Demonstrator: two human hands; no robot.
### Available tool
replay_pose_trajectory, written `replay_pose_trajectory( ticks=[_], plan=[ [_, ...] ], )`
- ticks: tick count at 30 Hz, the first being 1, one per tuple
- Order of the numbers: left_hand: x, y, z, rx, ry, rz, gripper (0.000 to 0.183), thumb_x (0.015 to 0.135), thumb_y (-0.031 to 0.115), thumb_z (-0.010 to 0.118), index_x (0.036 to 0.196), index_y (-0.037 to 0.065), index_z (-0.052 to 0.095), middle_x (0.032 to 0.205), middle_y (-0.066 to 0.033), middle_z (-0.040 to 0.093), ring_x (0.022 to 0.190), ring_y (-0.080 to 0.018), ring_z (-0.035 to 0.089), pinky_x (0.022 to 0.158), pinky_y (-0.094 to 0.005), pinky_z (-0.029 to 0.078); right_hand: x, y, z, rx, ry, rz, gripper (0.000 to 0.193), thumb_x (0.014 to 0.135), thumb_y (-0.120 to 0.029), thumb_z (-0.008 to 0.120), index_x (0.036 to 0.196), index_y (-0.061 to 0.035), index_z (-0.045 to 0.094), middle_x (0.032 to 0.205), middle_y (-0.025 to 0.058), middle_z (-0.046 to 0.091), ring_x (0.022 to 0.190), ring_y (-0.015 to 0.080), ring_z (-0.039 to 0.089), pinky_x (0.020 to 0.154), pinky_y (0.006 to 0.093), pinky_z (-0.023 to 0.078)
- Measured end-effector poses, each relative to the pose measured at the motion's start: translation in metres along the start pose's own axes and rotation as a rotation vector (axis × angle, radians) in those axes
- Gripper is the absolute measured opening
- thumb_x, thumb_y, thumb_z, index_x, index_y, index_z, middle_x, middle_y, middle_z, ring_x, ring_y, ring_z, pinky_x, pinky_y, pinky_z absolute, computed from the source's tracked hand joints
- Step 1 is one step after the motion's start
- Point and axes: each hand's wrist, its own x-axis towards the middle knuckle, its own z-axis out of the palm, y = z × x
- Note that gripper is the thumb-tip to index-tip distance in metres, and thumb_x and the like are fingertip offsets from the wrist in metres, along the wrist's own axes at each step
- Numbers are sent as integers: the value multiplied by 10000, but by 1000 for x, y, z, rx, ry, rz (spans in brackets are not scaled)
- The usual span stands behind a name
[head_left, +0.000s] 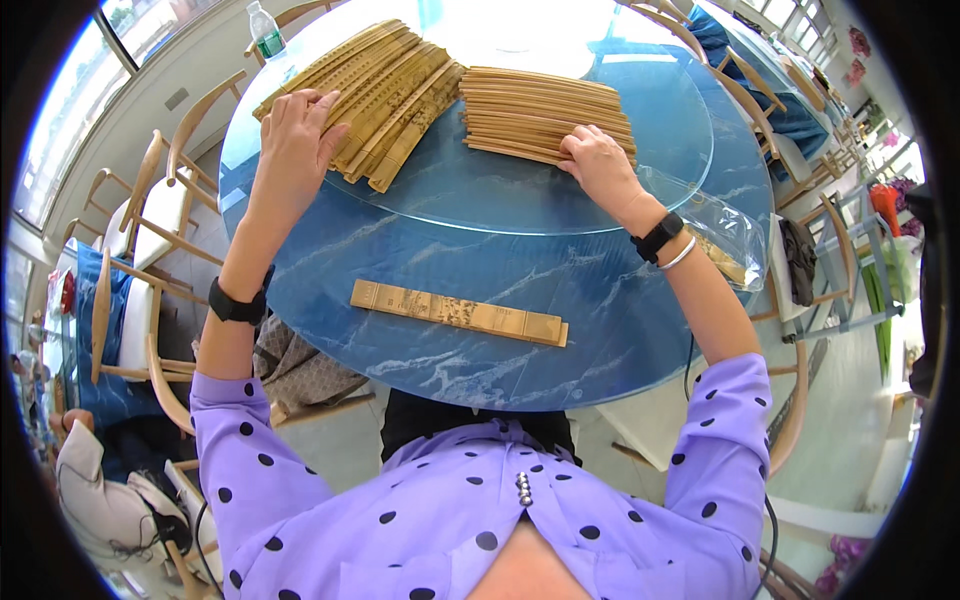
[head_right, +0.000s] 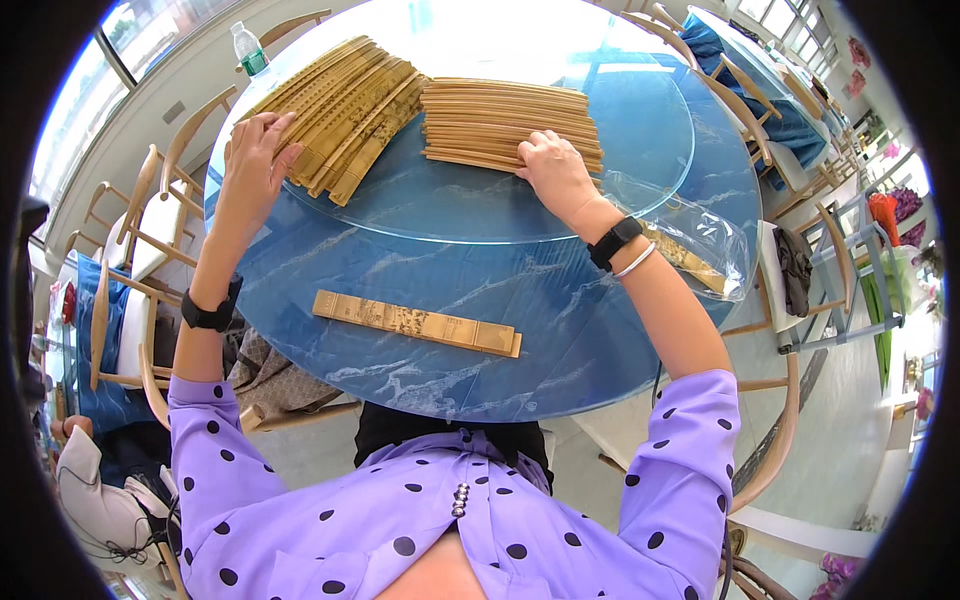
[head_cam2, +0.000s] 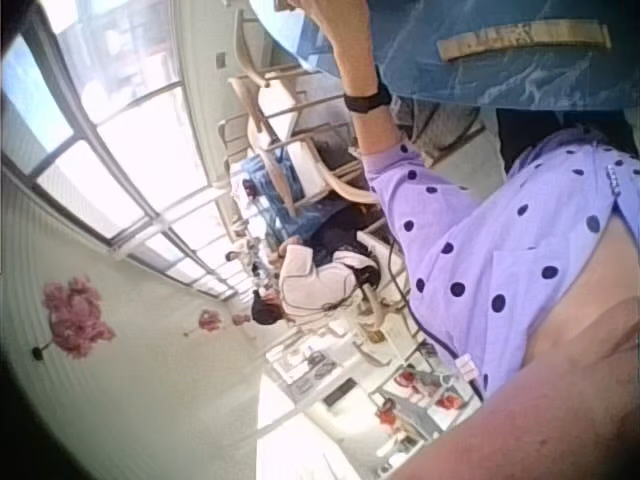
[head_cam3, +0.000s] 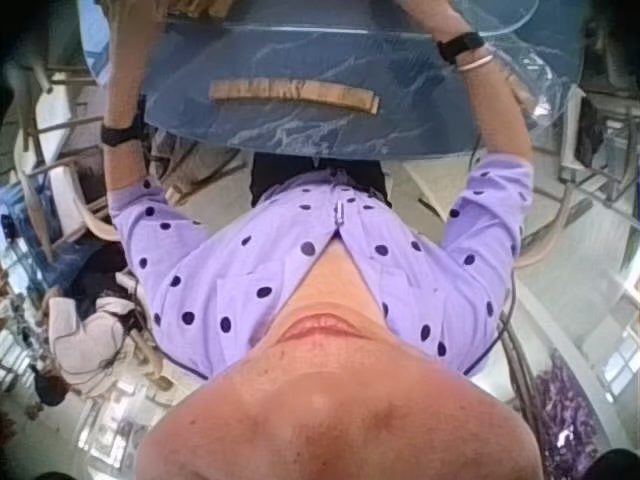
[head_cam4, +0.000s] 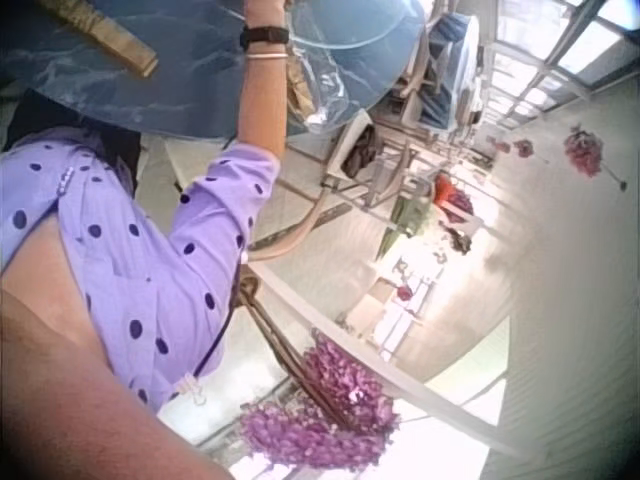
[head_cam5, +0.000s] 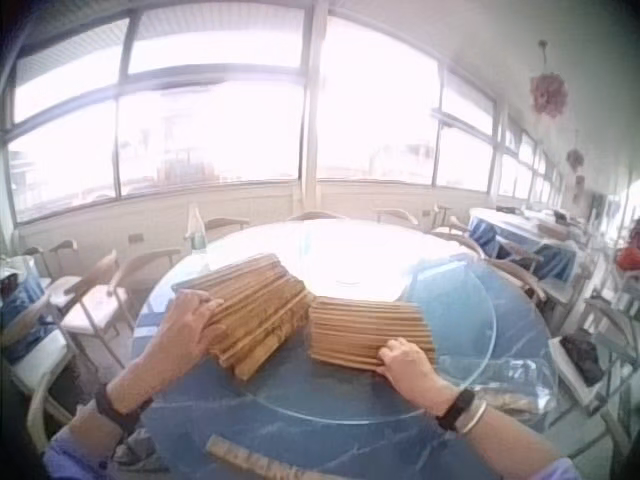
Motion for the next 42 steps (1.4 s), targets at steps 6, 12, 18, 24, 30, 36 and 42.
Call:
replay_pose_trajectory(
  ticks=[6, 12, 18, 24, 30, 36, 42],
  plan=[
    [-93, 112, -59, -449, -250, -7, 400, 880, 129, 735, 1261, 51, 642, 1231, -105, 583, 1171, -326, 529, 993, -444, 439, -2, -1, -3, 108, -78, -8, 153, 887, -152, 729, 909, -38, 629, 945, 111, 633, 998, 312, 621, 884, 416, 517],
    [-162, 171, -65, -606, -251, -89, 370, 877, 101, 730, 1237, 57, 657, 1188, -95, 624, 1120, -323, 573, 950, -450, 459, -2, 3, 1, -73, 31, -180, 126, 885, -160, 706, 876, -69, 618, 913, 77, 637, 961, 263, 634, 877, 383, 522],
    [-188, 201, -59, -605, -238, -146, 316, 874, 93, 738, 1181, 54, 672, 1149, -88, 632, 1087, -312, 587, 908, -443, 465, -8, -2, 11, -223, 76, -246, 107, 906, -177, 687, 923, -82, 641, 931, 60, 657, 981, 248, 635, 905, 362, 516],
    [-171, 215, -57, -657, -217, -126, 304, 848, 70, 749, 1146, 43, 697, 1098, -93, 658, 1027, -317, 605, 893, -422, 484, -19, -2, 7, -202, 12, -172, 166, 958, -204, 664, 1006, -51, 621, 972, 97, 667, 1027, 274, 640, 923, 385, 517],
    [-181, 221, -61, -1377, -205, -779, 544, 997, 260, 676, 1447, 20, 489, 1004, -56, 610, 835, -133, 574, 762, -292, 481, -84, -108, -89, 394, 17, 32, 144, 979, -100, 630, 948, -17, 517, 773, 170, 639, 687, 360, 656, 594, 406, 518],
    [-179, 219, -50, -1523, -82, -696, 379, 1103, 338, 472, 1243, -7, 542, 767, 11, 492, 590, -39, 391, 513, -214, 305, -192, -176, -114, 750, -193, 61, 140, 951, -107, 673, 1047, -8, 651, 830, 141, 653, 703, 330, 652, 617, 404, 520],
    [-162, 237, -58, -1607, -138, -872, 189, 1105, 154, 428, 1079, 18, 557, 735, 37, 425, 629, -32, 352, 562, -211, 304, -212, -184, -106, 557, -140, 39, 255, 931, -242, 723, 1054, -33, 645, 763, 80, 584, 632, 256, 619, 551, 358, 491]
  ],
)
